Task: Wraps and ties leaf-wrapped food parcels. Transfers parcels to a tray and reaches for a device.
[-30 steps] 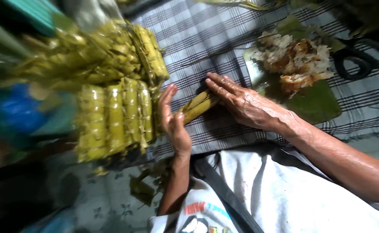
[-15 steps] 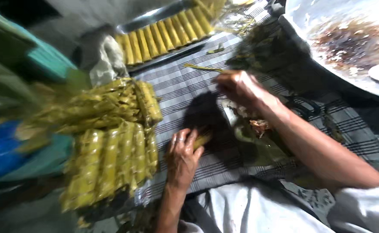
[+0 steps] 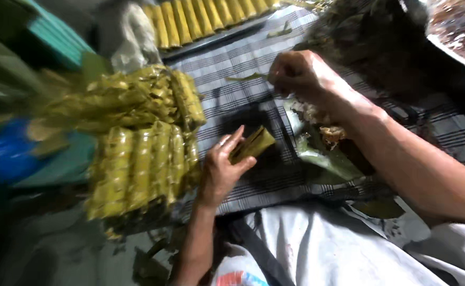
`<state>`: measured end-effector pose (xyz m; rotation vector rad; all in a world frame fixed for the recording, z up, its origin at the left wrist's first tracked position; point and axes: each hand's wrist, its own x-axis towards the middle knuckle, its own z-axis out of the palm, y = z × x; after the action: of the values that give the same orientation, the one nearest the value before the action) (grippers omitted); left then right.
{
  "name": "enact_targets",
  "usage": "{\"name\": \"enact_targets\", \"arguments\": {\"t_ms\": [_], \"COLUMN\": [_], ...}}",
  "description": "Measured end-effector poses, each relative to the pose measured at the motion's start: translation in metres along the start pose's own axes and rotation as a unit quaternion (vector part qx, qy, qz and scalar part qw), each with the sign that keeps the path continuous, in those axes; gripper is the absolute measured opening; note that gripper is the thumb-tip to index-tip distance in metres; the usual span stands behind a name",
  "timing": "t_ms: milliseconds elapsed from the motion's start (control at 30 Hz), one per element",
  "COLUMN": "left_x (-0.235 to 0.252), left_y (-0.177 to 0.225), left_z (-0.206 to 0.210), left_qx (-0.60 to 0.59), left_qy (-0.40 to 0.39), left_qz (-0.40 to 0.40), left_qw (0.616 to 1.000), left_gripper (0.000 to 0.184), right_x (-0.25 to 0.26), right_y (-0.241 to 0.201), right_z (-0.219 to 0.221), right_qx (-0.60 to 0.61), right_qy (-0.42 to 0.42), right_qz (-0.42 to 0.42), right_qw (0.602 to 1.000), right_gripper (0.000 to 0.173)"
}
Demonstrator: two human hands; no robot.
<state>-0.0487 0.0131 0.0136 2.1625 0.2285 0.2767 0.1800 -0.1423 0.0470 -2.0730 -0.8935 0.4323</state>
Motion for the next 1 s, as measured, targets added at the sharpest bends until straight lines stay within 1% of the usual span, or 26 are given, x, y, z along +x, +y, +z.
{"name": "enact_targets", "arguments": {"t_ms": [33,100,167,233,300,367,400,467,500,567,600,633,700,767,867,1000], "left_x": [0.001,0.002,0.002,0.000,-0.002,-0.003,-0.003,-0.004,-0.003,-0.001,0.000,0.002,0.005,0.007,0.009,0.013], "left_y": [0.004,0.008,0.007,0.004,0.000,-0.001,0.001,0.006,0.007,0.009,0.011,0.011,0.005,-0.004,-0.012,-0.010], "left_z": [-0.004,-0.004,0.001,0.005,0.006,0.007,0.007,0.005,0.004,0.003,0.004,0.007,0.016,0.026,0.036,0.032], "left_qx": [-0.101,-0.295,-0.410,-0.477,-0.527,-0.533,-0.514,-0.428,-0.366,-0.188,-0.089,0.002,0.158,0.250,0.292,0.271], "left_qy": [-0.014,-0.029,-0.037,-0.044,-0.053,-0.033,-0.007,0.035,0.053,0.071,0.084,0.098,0.122,0.124,0.095,0.073], "left_qz": [-0.027,-0.063,-0.085,-0.095,-0.086,-0.080,-0.087,-0.092,-0.091,-0.072,-0.055,-0.031,0.012,0.037,0.034,0.011], "left_qw": [0.994,0.953,0.907,0.873,0.844,0.842,0.853,0.898,0.925,0.977,0.991,0.995,0.980,0.960,0.951,0.960], "left_gripper": [0.060,0.061,0.056,0.046,0.043,0.040,0.036,0.030,0.028,0.031,0.035,0.041,0.050,0.051,0.049,0.047], "right_x": [-0.013,-0.035,-0.053,-0.066,-0.078,-0.086,-0.090,-0.096,-0.098,-0.103,-0.104,-0.106,-0.109,-0.110,-0.114,-0.118], "right_y": [-0.007,-0.017,-0.022,-0.023,-0.024,-0.023,-0.022,-0.019,-0.017,-0.016,-0.017,-0.020,-0.022,-0.021,-0.019,-0.015], "right_z": [0.007,0.022,0.032,0.038,0.042,0.043,0.044,0.045,0.045,0.046,0.047,0.048,0.052,0.056,0.057,0.051], "right_qx": [0.071,0.199,0.274,0.299,0.312,0.324,0.324,0.289,0.255,0.151,0.092,0.035,-0.063,-0.124,-0.172,-0.197], "right_qy": [-0.022,-0.070,-0.111,-0.132,-0.130,-0.129,-0.126,-0.116,-0.109,-0.097,-0.093,-0.087,-0.066,-0.050,-0.041,-0.007], "right_qz": [-0.025,-0.046,-0.035,-0.020,-0.003,0.008,0.014,0.017,0.014,0.014,0.018,0.026,0.019,0.002,-0.026,-0.082], "right_qw": [0.997,0.976,0.955,0.945,0.941,0.937,0.937,0.950,0.961,0.984,0.991,0.995,0.996,0.991,0.984,0.977], "right_gripper": [0.013,0.008,0.010,0.012,0.009,0.007,0.006,0.005,0.006,0.010,0.011,0.011,0.009,0.007,0.009,0.010]}}
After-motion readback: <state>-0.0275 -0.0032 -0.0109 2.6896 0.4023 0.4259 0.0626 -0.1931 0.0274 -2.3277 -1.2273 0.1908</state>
